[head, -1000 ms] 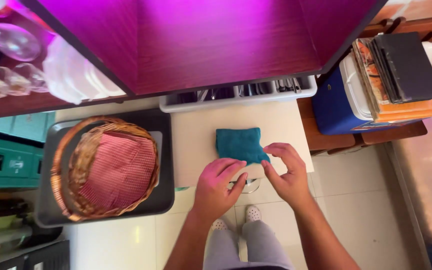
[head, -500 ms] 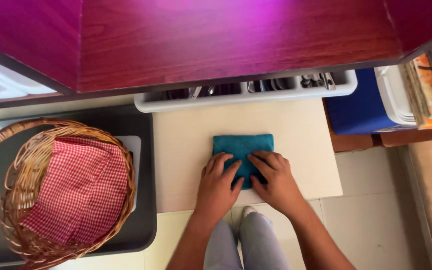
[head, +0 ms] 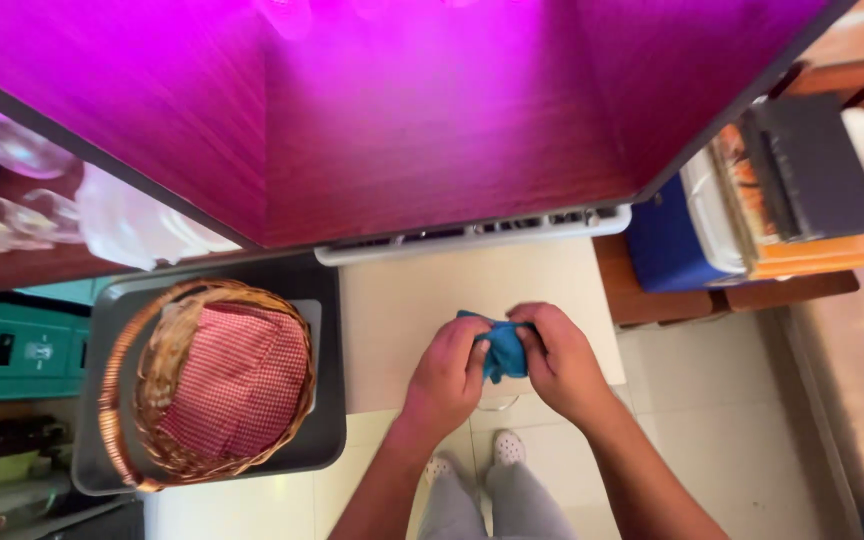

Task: Organize and align bottles, glasses, and other bar items on a counter.

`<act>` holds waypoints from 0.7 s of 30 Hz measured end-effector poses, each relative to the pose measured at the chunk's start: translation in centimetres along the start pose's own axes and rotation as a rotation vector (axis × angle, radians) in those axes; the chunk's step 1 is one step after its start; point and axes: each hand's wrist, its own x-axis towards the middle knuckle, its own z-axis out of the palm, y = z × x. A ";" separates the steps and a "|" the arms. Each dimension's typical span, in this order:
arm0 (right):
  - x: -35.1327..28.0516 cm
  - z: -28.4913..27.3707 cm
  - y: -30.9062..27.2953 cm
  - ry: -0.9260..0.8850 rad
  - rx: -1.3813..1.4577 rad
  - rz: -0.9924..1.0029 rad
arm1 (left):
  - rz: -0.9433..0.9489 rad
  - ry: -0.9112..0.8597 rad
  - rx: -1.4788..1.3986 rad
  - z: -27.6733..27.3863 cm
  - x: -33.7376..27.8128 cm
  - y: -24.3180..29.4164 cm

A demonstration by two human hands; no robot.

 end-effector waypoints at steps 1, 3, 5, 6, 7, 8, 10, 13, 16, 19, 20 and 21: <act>-0.2 -1.2 -1.0 0.009 -0.002 -0.018 | 0.017 0.010 0.005 -0.9 0.4 2.2; -0.4 -3.5 -2.7 0.029 0.027 0.037 | 0.059 -0.037 -0.025 -2.5 1.2 6.2; -0.3 -5.3 -3.9 0.050 0.058 -0.002 | 0.127 -0.050 -0.020 -4.5 1.8 10.8; -0.4 -6.1 -4.4 0.071 0.090 -0.019 | 0.183 -0.081 -0.021 -5.5 2.0 12.9; -0.2 -6.7 -5.1 0.071 0.090 -0.036 | 0.193 -0.068 -0.014 -5.8 2.1 13.9; -0.1 -7.2 -5.8 0.094 0.100 -0.062 | 0.236 -0.086 0.012 -6.2 2.1 14.8; 0.1 -7.9 -6.9 0.121 0.107 -0.104 | 0.292 -0.095 0.045 -6.7 2.0 15.7; 0.8 -8.7 -8.4 0.146 0.092 -0.142 | 0.352 -0.076 0.095 -7.4 2.4 15.5; 1.6 -9.3 -10.2 0.132 0.077 -0.226 | 0.394 0.028 0.027 -8.3 3.4 14.9; 3.1 -9.0 -13.7 0.126 0.031 -0.366 | 0.438 0.129 -0.086 -10.4 5.1 15.0; 3.6 -8.9 -15.1 0.131 -0.005 -0.402 | 0.455 0.143 -0.120 -11.2 5.8 15.0; 4.1 -8.7 -16.6 0.136 -0.040 -0.437 | 0.472 0.156 -0.154 -12.1 6.5 15.0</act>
